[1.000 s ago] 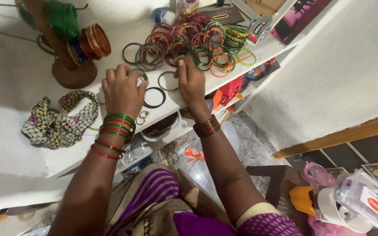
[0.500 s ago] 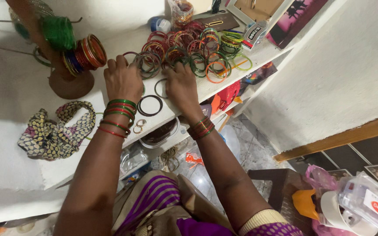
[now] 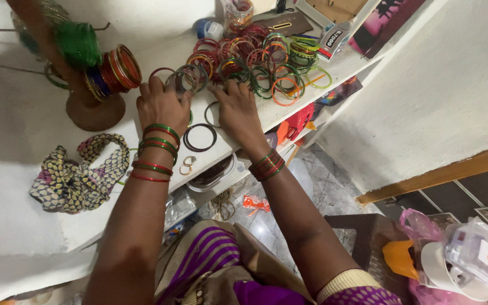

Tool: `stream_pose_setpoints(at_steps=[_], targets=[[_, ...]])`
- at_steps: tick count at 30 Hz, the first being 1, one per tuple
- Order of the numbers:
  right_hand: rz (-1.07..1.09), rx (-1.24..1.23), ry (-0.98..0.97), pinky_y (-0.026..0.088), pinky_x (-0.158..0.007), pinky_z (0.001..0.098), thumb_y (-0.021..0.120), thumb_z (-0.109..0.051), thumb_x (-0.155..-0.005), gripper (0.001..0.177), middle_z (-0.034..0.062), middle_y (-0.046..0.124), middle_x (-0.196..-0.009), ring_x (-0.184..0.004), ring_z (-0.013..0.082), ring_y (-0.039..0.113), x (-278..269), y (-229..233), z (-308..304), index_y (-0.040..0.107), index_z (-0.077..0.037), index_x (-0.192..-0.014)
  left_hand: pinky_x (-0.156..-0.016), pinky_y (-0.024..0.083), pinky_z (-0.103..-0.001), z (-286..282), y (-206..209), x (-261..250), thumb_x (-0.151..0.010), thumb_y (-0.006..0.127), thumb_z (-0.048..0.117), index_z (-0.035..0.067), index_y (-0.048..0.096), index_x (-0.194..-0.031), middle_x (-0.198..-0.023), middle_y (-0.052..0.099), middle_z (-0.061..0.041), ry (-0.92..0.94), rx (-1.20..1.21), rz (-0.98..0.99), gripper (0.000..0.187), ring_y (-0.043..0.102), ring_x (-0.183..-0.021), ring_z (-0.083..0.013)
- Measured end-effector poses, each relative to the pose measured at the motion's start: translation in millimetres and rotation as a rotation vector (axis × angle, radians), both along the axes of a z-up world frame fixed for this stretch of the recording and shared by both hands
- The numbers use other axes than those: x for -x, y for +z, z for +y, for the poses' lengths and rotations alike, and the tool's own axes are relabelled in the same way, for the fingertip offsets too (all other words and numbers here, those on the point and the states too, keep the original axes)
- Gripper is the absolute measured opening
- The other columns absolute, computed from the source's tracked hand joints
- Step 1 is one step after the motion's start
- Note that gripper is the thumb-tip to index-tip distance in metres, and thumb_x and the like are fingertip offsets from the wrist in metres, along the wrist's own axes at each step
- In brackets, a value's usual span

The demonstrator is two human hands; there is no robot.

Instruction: The person picks up various bangles from a shelf, sorts them by color and type, and places them onto a wooden bangle stand. The person handles the bangles by hand, stacking them and arranging them neatly on the stand.

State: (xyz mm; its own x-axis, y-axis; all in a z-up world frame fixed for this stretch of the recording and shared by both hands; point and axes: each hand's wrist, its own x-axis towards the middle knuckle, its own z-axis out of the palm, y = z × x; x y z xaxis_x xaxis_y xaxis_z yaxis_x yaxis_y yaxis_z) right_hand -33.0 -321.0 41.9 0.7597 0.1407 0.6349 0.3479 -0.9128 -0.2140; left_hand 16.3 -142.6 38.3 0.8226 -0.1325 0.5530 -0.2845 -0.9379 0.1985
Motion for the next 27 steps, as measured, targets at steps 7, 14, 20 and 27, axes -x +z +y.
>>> stream_pose_setpoints(at_steps=[7, 14, 20, 27], targets=[[-0.003, 0.027, -0.029, 0.045, -0.096, 0.0453, 0.054, -0.006, -0.089, 0.040, 0.0119, 0.060, -0.111, -0.110, 0.0326, 0.055, 0, -1, 2, 0.071, -0.014, -0.124, -0.094, 0.045, -0.051, 1, 10, 2, -0.088, 0.070, 0.065, -0.001, 0.072, -0.108, -0.122, 0.053, -0.016, 0.023, -0.012, 0.124, 0.069, 0.047, -0.118, -0.0359], [0.012, 0.026, -0.024, 0.045, -0.096, 0.0449, 0.052, -0.005, -0.090, 0.041, 0.0115, 0.059, -0.110, -0.109, 0.0322, 0.055, 0, -1, 2, 0.071, -0.014, -0.125, -0.094, 0.046, -0.050, 3, 2, -5, -0.079, 0.082, 0.049, 0.003, 0.074, -0.104, -0.116, 0.055, -0.015, -0.005, 0.037, 0.104, 0.053, 0.050, -0.115, -0.0360], [-0.026, 0.018, -0.002, 0.045, -0.095, 0.0444, 0.053, -0.007, -0.088, 0.040, 0.0116, 0.059, -0.111, -0.109, 0.0321, 0.055, 0, -1, 2, 0.071, -0.012, -0.124, -0.092, 0.047, -0.049, 2, -13, -17, -0.089, 0.079, 0.030, 0.008, 0.077, -0.099, -0.109, 0.059, -0.011, 0.022, 0.036, -0.070, 0.024, 0.055, -0.110, -0.0325], [-0.046, 0.022, -0.003, 0.045, -0.093, 0.0441, 0.053, -0.007, -0.087, 0.041, 0.0116, 0.059, -0.108, -0.107, 0.0317, 0.055, 0, -3, 0, 0.070, -0.010, -0.124, -0.092, 0.047, -0.048, -15, -10, -20, -0.092, 0.080, 0.029, 0.009, 0.077, -0.097, -0.104, 0.060, -0.010, -0.103, 0.173, -0.059, 0.021, 0.055, -0.106, -0.0335]])
